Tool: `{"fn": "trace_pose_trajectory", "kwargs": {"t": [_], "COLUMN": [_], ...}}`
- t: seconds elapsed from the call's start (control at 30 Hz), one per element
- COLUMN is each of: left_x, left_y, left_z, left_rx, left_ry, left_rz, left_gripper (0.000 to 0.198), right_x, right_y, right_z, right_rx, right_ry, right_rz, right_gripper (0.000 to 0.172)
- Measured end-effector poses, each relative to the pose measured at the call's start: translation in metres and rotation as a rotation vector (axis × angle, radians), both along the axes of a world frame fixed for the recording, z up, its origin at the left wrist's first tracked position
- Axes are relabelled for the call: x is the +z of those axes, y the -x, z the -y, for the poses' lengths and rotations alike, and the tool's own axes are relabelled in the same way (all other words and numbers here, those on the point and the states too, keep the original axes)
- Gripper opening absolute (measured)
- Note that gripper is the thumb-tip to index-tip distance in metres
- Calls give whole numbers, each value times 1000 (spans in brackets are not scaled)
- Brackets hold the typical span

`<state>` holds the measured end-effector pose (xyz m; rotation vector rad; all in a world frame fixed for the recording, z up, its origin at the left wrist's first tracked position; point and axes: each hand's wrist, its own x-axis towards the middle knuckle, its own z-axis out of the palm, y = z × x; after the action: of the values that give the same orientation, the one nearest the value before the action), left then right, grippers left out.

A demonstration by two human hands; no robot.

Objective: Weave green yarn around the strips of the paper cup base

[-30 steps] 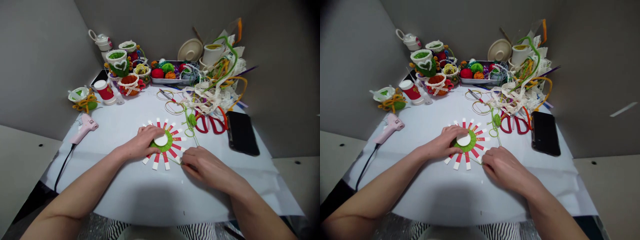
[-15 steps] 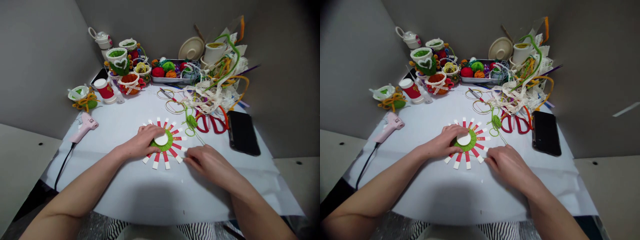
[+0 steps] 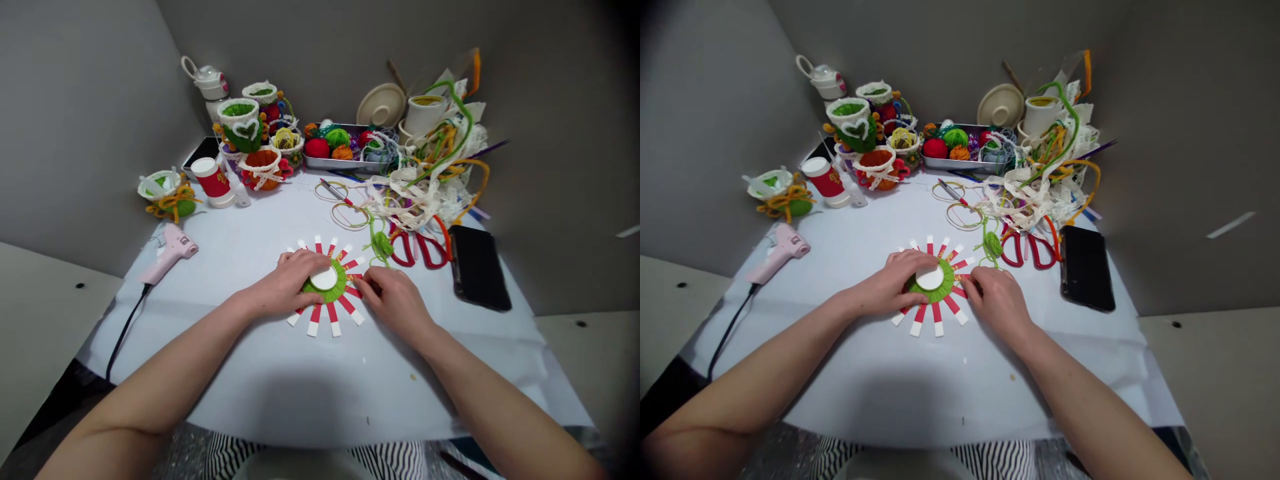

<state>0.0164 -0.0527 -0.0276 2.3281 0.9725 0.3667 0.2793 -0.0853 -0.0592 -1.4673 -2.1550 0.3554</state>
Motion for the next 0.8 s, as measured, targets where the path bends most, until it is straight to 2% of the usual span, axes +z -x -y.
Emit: {"fn": "trace_pose_trajectory", "kwargs": {"t": [0.17,0.27,0.37,0.47,0.6,0.8], "left_x": [-5,-8,-7,-1,9,3], "left_y": [-5,-12,-13,-6,5,3], "left_z": [4,8,9,7,2,2], "left_rx": [94,179,207,169,41,-1], "left_ry": [-49,-53,-61,-74,-65,-24], "left_rz": [83,69,70,85,13,-29], "left_gripper": [67,67,67,63,53,51], "right_x": [-2,0,4,9,13,11], "right_y": [1,1,-1,-4,-7,-8], "right_z": [-1,-1,1,4,7,7], "right_rx": [-7,8,53,107,177,217], "right_ry": [-5,7,14,-27,-33,-35], "right_rz": [3,14,-25,-134,-196,-149], "right_gripper": [33,32,31,25,18,15]}}
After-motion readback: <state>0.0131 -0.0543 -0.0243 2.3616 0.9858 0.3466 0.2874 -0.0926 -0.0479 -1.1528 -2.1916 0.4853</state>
